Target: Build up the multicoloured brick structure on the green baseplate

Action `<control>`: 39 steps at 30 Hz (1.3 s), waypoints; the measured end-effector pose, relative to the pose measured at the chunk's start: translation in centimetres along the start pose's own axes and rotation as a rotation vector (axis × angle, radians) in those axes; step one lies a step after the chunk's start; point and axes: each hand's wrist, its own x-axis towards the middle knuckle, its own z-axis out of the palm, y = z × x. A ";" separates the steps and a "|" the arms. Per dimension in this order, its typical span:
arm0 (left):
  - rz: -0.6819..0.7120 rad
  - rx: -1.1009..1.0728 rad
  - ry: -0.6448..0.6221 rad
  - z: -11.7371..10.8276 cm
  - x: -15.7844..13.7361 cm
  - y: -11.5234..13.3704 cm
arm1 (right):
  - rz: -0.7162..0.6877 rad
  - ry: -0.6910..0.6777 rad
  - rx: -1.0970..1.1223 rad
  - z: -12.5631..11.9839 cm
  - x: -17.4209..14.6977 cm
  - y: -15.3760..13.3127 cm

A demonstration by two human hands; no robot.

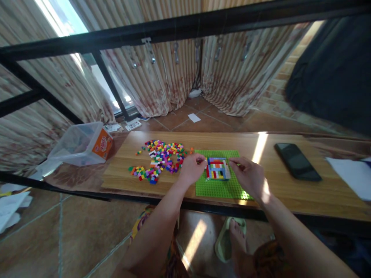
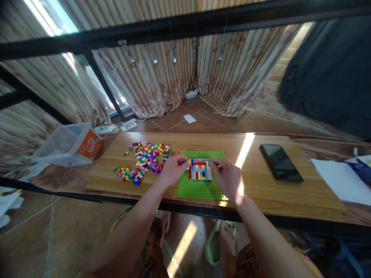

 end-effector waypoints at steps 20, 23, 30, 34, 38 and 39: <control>-0.074 -0.111 -0.153 0.4 1.0 -1.1 | -0.038 0.021 0.014 -0.5 -0.1 0.0; -0.057 -0.159 -0.175 0.3 0.9 -1.1 | -0.049 0.011 0.010 -0.3 -0.2 0.0; -0.046 -0.189 -0.174 0.3 0.8 -0.8 | -0.056 -0.019 -0.007 -0.2 -0.2 0.1; -0.055 -0.193 -0.174 0.4 0.9 -0.6 | -0.069 -0.028 -0.008 -0.2 -0.4 0.0; -0.067 -0.205 -0.181 0.4 0.8 -0.6 | -0.081 -0.047 -0.003 -0.1 -0.4 0.0; -0.070 -0.213 -0.184 0.4 0.8 -0.6 | -0.081 -0.054 -0.006 -0.1 -0.4 0.0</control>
